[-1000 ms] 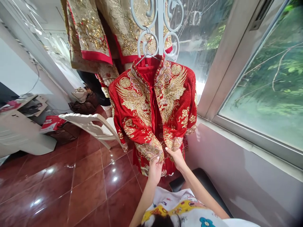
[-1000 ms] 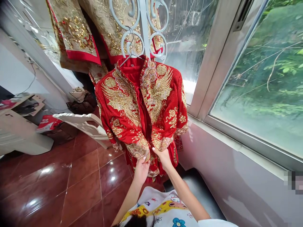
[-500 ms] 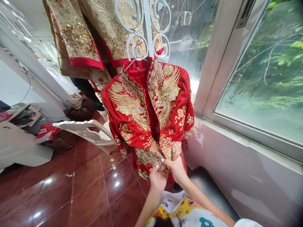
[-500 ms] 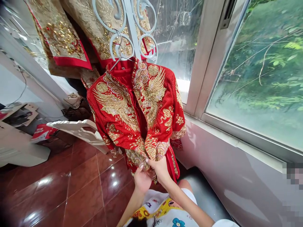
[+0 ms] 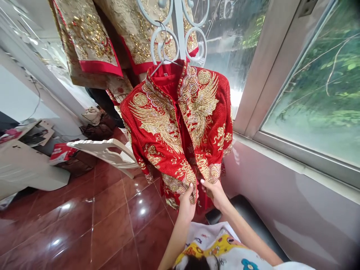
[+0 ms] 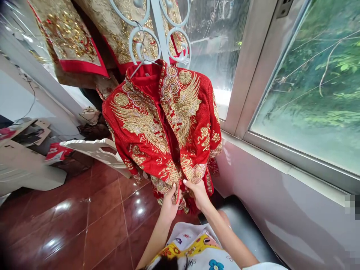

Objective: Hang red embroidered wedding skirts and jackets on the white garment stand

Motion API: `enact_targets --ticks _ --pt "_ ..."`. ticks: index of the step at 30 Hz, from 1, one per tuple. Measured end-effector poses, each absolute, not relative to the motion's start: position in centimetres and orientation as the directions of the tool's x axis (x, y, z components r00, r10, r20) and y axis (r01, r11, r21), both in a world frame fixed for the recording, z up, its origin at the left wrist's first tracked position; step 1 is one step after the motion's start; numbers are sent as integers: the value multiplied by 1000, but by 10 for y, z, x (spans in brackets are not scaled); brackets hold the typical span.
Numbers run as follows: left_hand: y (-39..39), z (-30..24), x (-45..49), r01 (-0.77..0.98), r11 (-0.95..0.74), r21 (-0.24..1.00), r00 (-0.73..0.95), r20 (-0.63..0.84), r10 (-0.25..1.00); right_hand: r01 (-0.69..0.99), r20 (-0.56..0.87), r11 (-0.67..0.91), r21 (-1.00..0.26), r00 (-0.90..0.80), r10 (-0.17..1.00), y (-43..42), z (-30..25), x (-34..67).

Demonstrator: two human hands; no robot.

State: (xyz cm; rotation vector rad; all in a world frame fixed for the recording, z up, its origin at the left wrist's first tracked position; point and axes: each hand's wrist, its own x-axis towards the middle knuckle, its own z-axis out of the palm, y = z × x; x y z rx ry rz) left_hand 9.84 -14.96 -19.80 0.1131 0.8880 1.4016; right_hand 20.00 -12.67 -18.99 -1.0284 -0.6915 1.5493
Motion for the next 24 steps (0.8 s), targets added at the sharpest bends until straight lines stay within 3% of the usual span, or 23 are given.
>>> enact_targets --ticks 3,5,7,15,20,24 --pt "-156 -198 96 -840 408 358 183 -521 834 -482 -235 -239 -843 -69 970 -116 -185 207" --pt "-160 -197 96 -854 443 271 258 -520 814 -492 -207 -240 -837 -122 971 -114 -182 209" --pt "-162 -195 97 -856 446 263 263 -521 812 -497 -187 -246 -833 -166 968 -116 -181 211" --pt "-158 -198 110 -766 281 578 28 -406 913 -489 -165 -188 -851 -91 982 -126 -185 210" --pt "-154 -207 112 -497 208 842 -178 -334 926 -430 -123 -149 -891 -88 988 -127 -185 207" --pt "-151 -208 113 -440 147 886 -293 -297 909 -475 -150 -176 -862 -92 984 -130 -183 210"
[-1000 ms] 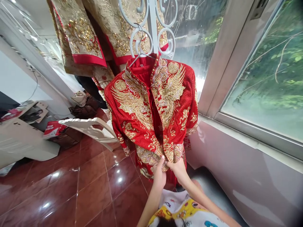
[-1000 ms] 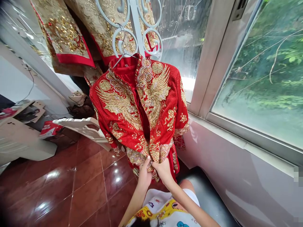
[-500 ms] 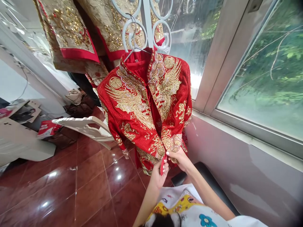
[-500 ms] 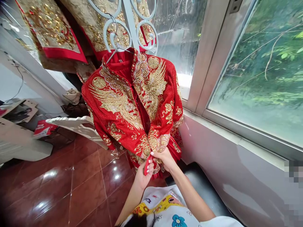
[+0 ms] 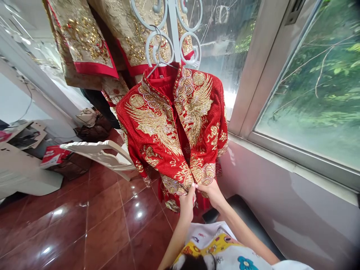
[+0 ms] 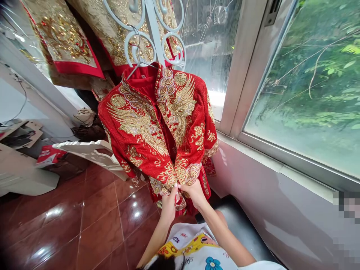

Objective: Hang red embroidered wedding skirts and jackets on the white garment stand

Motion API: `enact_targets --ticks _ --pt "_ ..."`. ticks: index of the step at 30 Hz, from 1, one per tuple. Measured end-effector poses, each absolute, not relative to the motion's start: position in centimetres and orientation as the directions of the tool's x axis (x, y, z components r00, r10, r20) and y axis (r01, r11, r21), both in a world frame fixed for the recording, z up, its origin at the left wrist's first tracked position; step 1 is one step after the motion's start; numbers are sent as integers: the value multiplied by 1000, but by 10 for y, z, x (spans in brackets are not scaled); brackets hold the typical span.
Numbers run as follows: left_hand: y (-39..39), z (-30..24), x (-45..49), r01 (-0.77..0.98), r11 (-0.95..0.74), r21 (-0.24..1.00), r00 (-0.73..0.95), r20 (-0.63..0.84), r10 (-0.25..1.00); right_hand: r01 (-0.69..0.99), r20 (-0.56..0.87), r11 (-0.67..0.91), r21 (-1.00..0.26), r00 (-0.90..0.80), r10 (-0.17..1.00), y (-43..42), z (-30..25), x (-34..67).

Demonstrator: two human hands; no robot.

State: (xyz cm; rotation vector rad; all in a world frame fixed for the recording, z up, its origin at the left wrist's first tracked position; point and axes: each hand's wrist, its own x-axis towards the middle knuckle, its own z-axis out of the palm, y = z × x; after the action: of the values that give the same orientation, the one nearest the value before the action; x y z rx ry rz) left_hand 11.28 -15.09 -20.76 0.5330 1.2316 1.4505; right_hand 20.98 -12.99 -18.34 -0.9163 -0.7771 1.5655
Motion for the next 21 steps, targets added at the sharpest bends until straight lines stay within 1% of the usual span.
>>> enact_targets --ticks 3,5,10,16,19,21 --pt "-148 -204 114 -468 85 879 -325 -261 909 -511 -229 -242 -825 -89 969 -133 -185 212" --pt "-146 -201 115 -490 74 868 -302 -249 920 -547 -251 -259 -796 -91 964 -135 -187 213" --pt "-146 -192 120 -613 147 776 -145 -293 945 -624 -258 -283 -728 -134 957 -139 -189 215" --pt "-145 -188 121 -713 212 669 -64 -363 930 -674 -223 -239 -699 -112 968 -143 -187 211" --pt "-145 -192 119 -727 213 653 -60 -369 927 -673 -226 -232 -702 -99 969 -143 -187 207" --pt "-146 -195 118 -708 199 678 -86 -362 928 -656 -226 -215 -724 -70 972 -141 -188 206"
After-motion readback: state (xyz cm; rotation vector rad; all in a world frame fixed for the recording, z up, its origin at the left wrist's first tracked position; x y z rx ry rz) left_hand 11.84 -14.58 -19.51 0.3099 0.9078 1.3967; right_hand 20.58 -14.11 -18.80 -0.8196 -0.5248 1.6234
